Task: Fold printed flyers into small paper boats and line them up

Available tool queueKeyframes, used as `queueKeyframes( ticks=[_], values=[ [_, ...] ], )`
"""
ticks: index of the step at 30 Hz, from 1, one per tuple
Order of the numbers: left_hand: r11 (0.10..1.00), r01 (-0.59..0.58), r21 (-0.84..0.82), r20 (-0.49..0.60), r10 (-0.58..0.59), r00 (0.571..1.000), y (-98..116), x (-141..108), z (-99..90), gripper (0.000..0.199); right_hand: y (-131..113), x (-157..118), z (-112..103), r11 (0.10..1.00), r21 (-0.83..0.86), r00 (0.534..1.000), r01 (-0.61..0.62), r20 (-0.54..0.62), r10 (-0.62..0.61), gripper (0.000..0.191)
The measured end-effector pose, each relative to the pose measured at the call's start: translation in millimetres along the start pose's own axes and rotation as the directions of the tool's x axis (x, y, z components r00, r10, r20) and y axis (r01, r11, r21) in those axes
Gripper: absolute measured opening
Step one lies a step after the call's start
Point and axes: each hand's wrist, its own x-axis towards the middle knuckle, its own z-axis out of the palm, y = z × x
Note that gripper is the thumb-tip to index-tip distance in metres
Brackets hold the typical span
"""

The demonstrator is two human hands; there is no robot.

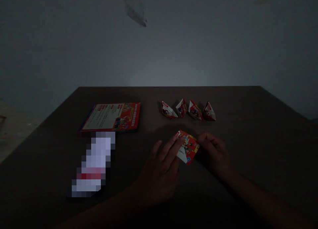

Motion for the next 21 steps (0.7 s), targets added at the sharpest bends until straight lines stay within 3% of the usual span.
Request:
queueKeyframes(
  ticks=[4, 7, 10, 11, 15, 17, 21],
  values=[
    [0.999, 0.015, -0.045, 0.015, -0.014, 1.0, -0.2, -1.0, -1.8, 0.038, -4.8, 0.2, 3.0, 0.999, 0.034, 0.998, 0.016, 0.062, -0.018, 0.031],
    [0.995, -0.051, -0.089, 0.006, 0.051, 0.999, 0.4, -2.5, -5.0, 0.034, -7.7, -1.1, 3.8, 1.0, -0.005, 0.987, -0.006, 0.159, 0.007, 0.023],
    [0.982, -0.129, -0.135, 0.011, 0.132, 0.991, 1.4, -3.2, -7.3, 0.034, -10.3, -1.9, 2.7, 1.0, -0.024, 0.957, 0.019, 0.289, -0.011, 0.047],
    [0.978, -0.139, -0.156, 0.021, 0.144, 0.989, 1.6, -2.9, -7.8, 0.04, -11.1, -1.8, 1.9, 0.999, -0.029, 0.947, 0.034, 0.319, -0.023, 0.048],
    [0.964, -0.105, -0.246, 0.077, 0.127, 0.989, 1.4, -0.6, -9.8, 0.07, -11.2, -0.1, -2.5, 0.995, -0.018, 0.945, 0.103, 0.313, -0.092, 0.015],
    [0.958, -0.091, -0.273, 0.06, 0.112, 0.992, 0.2, 0.1, -10.6, 0.063, -9.9, 0.5, -3.7, 0.997, 0.048, 0.957, 0.057, 0.283, -0.068, 0.011],
    [0.935, -0.108, -0.337, -0.053, 0.096, 0.994, -6.0, -0.4, -10.3, 0.022, -9.8, 1.0, -1.8, 0.975, 0.218, 0.978, -0.053, 0.207, 0.007, 0.009]
  ],
)
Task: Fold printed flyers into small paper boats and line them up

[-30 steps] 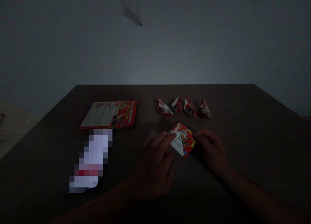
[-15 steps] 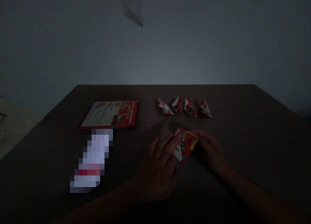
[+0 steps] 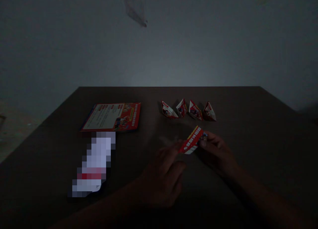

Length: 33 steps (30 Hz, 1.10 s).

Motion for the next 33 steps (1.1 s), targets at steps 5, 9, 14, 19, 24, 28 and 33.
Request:
queueKeyframes(
  ticks=[5, 9, 14, 19, 24, 28, 33],
  values=[
    [0.991, 0.053, -0.127, -0.145, -0.071, 0.987, -9.7, -1.7, 1.4, 0.02, -5.3, 0.0, 4.6, 0.997, 0.047, 0.995, -0.061, -0.082, 0.065, 0.013],
    [0.985, 0.043, -0.169, -0.326, -0.098, 0.94, -11.5, -2.2, 5.9, 0.042, -6.6, -0.7, 2.6, 0.992, -0.001, 0.986, -0.127, -0.109, 0.127, 0.019],
    [0.995, -0.057, -0.081, -0.296, 0.031, 0.955, -9.5, -1.8, 4.8, 0.048, -3.9, 0.3, -3.3, 0.98, -0.094, 0.983, -0.178, -0.066, 0.172, 0.021],
    [0.997, -0.051, -0.066, -0.172, 0.039, 0.984, -11.0, -2.2, 2.1, 0.031, -4.0, 0.3, -3.4, 0.96, -0.19, 0.975, -0.206, 0.047, 0.219, 0.017],
    [0.993, -0.1, -0.065, -0.288, 0.077, 0.955, -11.7, -1.5, -0.3, 0.026, -4.8, -0.6, 0.2, 0.974, -0.175, 0.988, -0.147, 0.029, 0.154, 0.027],
    [0.992, -0.032, -0.118, -0.392, -0.017, 0.92, -11.7, -1.6, -2.1, 0.026, -4.8, -2.5, -1.6, 0.988, -0.154, 0.999, -0.032, -0.038, 0.026, 0.024],
    [0.951, 0.122, -0.284, -0.461, -0.247, 0.853, -13.2, -0.9, 1.4, 0.025, -7.8, -7.9, -4.0, 0.939, -0.313, 0.987, 0.146, -0.017, -0.159, 0.014]
  ],
)
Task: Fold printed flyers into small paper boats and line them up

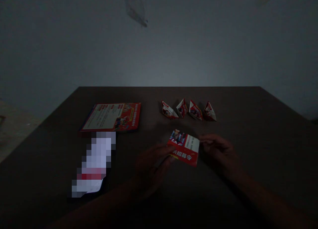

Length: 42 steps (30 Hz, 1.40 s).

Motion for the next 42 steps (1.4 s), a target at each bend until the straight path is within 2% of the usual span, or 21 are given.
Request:
queueKeyframes(
  ticks=[3, 6, 14, 19, 23, 30, 36, 42],
  values=[
    [0.996, 0.058, -0.063, -0.001, -0.058, 0.998, 1.2, 0.7, 1.0, 0.022, -4.5, -1.4, 1.3, 0.987, -0.143, 0.998, 0.069, -0.002, -0.07, 0.012],
    [0.989, 0.107, -0.101, 0.01, -0.107, 0.994, 3.1, 1.4, 0.7, 0.02, -7.0, -1.2, 2.5, 0.972, -0.203, 0.993, 0.116, -0.01, -0.121, 0.014],
    [0.95, 0.234, -0.207, 0.065, -0.226, 0.972, 2.2, 1.5, 0.8, 0.018, -6.9, -0.3, 3.7, 0.963, -0.214, 0.987, 0.162, 0.05, -0.155, 0.015],
    [0.913, 0.333, -0.235, 0.071, -0.326, 0.943, 2.5, 1.1, 1.0, 0.016, -9.3, -0.1, 4.8, 0.956, -0.236, 0.983, 0.174, 0.099, -0.155, 0.012],
    [0.886, 0.402, -0.23, 0.116, -0.386, 0.915, 4.8, 3.5, 0.5, 0.013, -7.7, 0.0, 3.4, 0.957, -0.233, 0.982, 0.175, 0.113, -0.152, 0.008],
    [0.862, 0.466, -0.199, 0.108, -0.453, 0.885, 4.1, 2.4, 1.1, 0.017, -5.9, -0.7, 6.7, 0.946, -0.292, 0.99, 0.14, 0.058, -0.129, 0.007],
    [0.838, 0.522, -0.157, 0.024, -0.525, 0.851, 3.9, 1.3, 3.0, 0.015, -4.3, -1.1, 11.3, 0.938, -0.331, 0.993, 0.108, -0.011, -0.118, 0.004],
    [0.837, 0.522, -0.167, 0.023, -0.526, 0.85, 4.5, 3.1, 5.4, 0.015, -3.9, -2.1, 14.7, 0.935, -0.347, 0.993, 0.075, -0.064, -0.104, 0.007]
  ],
)
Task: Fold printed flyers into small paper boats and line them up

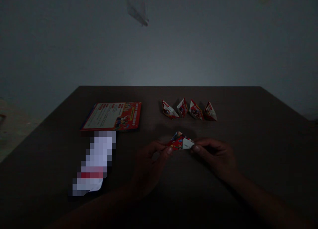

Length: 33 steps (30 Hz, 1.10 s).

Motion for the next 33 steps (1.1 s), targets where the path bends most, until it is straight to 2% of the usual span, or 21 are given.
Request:
queueKeyframes(
  ticks=[10, 25, 33],
  values=[
    [0.999, 0.023, -0.028, 0.004, -0.023, 1.0, 0.5, 0.3, 1.8, 0.014, -2.1, -1.6, 4.3, 1.0, -0.018, 0.999, -0.012, -0.049, 0.011, 0.011],
    [0.984, 0.122, -0.131, -0.055, -0.13, 0.99, 3.9, 0.0, 5.1, 0.018, -3.6, -1.8, 6.3, 1.0, 0.018, 1.0, -0.002, -0.026, 0.002, 0.014],
    [0.99, 0.079, -0.116, -0.053, -0.086, 0.995, 2.8, -0.5, 4.9, 0.017, -4.7, -1.5, 7.2, 1.0, 0.011, 1.0, 0.007, -0.03, -0.007, 0.015]
  ],
)
